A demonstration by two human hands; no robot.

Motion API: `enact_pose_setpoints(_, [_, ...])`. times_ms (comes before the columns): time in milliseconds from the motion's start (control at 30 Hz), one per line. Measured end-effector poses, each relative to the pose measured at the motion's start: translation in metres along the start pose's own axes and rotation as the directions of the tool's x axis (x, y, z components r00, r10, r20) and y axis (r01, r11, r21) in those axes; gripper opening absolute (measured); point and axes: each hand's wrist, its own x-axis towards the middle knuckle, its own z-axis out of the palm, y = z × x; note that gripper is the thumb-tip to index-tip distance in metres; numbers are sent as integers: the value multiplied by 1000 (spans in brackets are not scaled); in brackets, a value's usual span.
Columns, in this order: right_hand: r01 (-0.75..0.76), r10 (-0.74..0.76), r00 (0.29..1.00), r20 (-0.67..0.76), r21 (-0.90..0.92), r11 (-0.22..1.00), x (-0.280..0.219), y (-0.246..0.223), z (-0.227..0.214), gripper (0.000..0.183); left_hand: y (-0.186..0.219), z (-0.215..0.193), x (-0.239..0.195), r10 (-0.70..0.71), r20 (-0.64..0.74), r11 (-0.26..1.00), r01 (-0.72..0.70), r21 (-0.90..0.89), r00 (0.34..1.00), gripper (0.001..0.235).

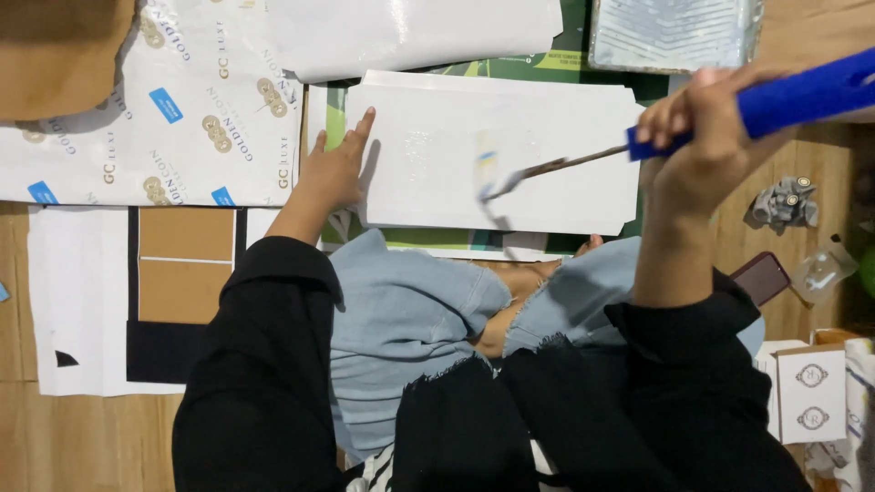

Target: The person sits on the floor and uses a blue-handled roller to apply a clear adhesive to a white sheet. They then place brown cardboard rectangles onto the adhesive-covered surface and press them down.

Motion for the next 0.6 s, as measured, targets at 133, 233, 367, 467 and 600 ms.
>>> enact_pose_setpoints(133, [70,-73,996,43,55,996,20,2,39,24,6,-16,-7,-70,91,985,83,-149,993,114])
enact_pose_setpoints(233, [-204,218,976,-14,299,932,13,27,77,16,-3,-7,-8,-62,8,936,61,-346,998,125])
enact_pose_setpoints(367, [-85,94,995,-28,230,969,21,29,116,23,-15,5,-3,23,-53,892,-44,-449,998,122])
enact_pose_setpoints(467, [-95,155,970,-188,296,951,29,42,134,21,-20,14,2,47,-53,865,-67,-497,997,125])
enact_pose_setpoints(600, [-51,106,983,-148,332,942,26,68,152,21,-19,6,-2,8,-19,826,-17,-564,1000,124])
